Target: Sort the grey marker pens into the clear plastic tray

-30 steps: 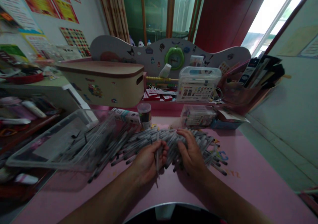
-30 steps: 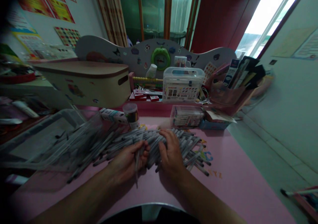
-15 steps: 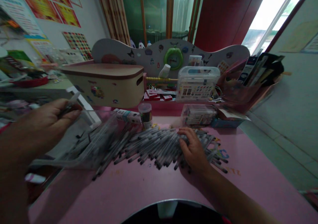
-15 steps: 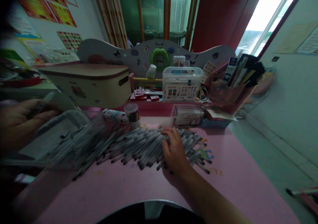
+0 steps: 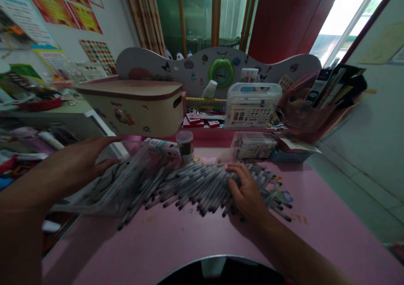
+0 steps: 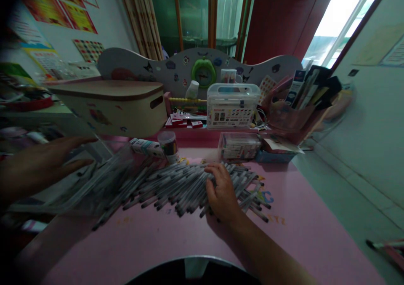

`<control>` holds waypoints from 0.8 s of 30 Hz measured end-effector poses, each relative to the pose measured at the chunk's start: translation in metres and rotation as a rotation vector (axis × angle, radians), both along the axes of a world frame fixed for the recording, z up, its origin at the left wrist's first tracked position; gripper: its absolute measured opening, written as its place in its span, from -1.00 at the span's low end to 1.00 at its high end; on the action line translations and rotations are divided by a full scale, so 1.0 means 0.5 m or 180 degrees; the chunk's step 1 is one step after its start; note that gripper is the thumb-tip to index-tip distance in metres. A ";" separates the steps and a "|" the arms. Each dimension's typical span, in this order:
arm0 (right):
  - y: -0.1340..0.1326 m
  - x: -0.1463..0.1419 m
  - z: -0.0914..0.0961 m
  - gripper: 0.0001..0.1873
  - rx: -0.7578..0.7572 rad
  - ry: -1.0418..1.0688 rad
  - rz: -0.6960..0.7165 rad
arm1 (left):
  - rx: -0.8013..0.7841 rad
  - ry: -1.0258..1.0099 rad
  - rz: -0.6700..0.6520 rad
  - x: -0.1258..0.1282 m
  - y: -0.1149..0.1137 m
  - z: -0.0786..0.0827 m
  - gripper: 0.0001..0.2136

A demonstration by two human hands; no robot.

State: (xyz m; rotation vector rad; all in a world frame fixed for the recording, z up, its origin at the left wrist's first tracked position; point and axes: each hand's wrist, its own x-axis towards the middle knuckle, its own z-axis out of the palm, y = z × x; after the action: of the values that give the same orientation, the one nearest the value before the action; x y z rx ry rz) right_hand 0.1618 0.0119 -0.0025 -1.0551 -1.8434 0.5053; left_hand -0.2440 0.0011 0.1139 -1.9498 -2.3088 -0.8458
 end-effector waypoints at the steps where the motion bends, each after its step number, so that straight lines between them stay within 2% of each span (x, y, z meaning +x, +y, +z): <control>1: 0.000 0.000 0.000 -0.71 0.0000 0.0001 0.0002 | -0.0134 0.0428 -0.0164 0.005 0.000 0.003 -0.40; 3: 0.000 0.000 -0.001 -0.71 0.0021 -0.0007 0.0009 | -0.0258 0.1119 -0.0323 0.023 -0.003 0.013 -0.41; 4: 0.000 0.000 -0.001 -0.71 0.0031 -0.0016 0.0011 | -0.0178 0.1293 -0.0260 0.037 -0.006 0.019 -0.44; 7: 0.000 0.000 -0.003 -0.72 0.0056 -0.0038 0.0015 | 0.0233 0.1474 -0.0190 0.100 -0.022 0.031 -0.49; 9: 0.000 0.000 -0.004 -0.73 0.0076 -0.0045 0.0033 | 0.0211 0.1312 -0.0495 0.153 -0.035 0.024 -0.56; 10: 0.000 0.000 -0.005 -0.73 0.0081 -0.0051 0.0043 | 0.0066 0.1190 -0.0708 0.180 -0.041 0.014 -0.61; 13: -0.001 -0.001 -0.007 -0.73 0.0065 -0.0074 0.0060 | -0.0920 0.1203 -0.1271 0.244 -0.048 -0.040 -0.70; 15: -0.002 -0.002 -0.007 -0.73 0.0062 -0.0081 0.0065 | -0.1322 0.1415 -0.1408 0.268 -0.044 -0.081 -0.70; 18: -0.004 -0.003 -0.007 -0.73 0.0066 -0.0076 0.0070 | -0.1608 0.1630 -0.1292 0.282 -0.032 -0.121 -0.73; 24: -0.005 -0.005 -0.009 -0.73 0.0015 -0.0041 0.0128 | -0.1698 0.1496 -0.1248 0.285 -0.017 -0.139 -0.82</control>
State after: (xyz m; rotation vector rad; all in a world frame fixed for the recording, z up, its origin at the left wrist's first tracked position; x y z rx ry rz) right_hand 0.1591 0.0096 -0.0072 -1.0223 -1.8795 0.5186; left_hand -0.1013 -0.0074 0.0445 -2.4974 -2.0253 0.2744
